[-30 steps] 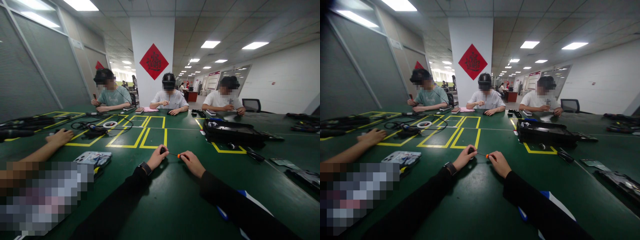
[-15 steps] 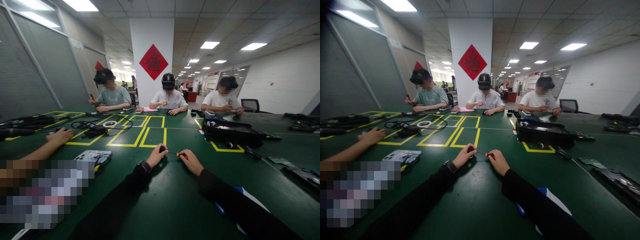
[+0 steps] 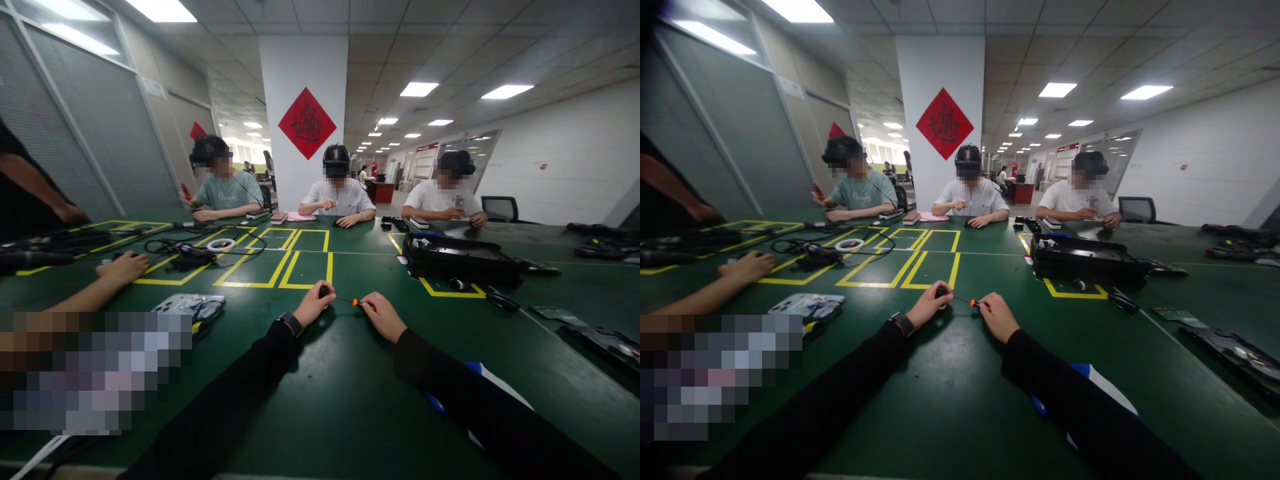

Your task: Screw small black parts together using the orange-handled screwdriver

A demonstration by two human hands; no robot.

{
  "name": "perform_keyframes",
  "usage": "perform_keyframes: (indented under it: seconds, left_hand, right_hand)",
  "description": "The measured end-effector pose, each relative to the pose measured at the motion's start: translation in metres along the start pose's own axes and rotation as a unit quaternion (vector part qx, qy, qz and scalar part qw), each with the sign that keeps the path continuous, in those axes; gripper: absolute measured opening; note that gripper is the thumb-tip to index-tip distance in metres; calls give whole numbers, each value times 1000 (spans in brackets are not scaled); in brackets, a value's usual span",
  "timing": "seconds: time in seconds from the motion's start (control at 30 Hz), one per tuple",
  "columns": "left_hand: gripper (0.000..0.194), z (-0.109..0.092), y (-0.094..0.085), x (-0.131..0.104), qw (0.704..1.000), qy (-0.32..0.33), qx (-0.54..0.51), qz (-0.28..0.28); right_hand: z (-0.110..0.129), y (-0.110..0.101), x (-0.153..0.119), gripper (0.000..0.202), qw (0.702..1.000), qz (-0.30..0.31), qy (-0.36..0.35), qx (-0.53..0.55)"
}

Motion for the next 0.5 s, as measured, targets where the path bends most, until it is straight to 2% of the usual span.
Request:
perform_keyframes:
  seconds: [0.17, 0.5]
  left_hand:
    - [18, -1, 0, 0, 1000, -9, 3, -1]
    - [16, -4, -1, -1, 1000, 0, 2, 6]
  right_hand:
    - [2, -1, -2, 12, 1000, -14, 3, 0]
    - [1, 0, 0, 21, 1000, 12, 8, -2]
Point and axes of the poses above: each hand's wrist, its own x-axis towards the middle knuckle, its own y-axis out of the palm, z = x × y, the point moved 1 cm from there along x, towards the middle knuckle, and after that the axes turned 2 degrees about z, right-handed, at the moved point
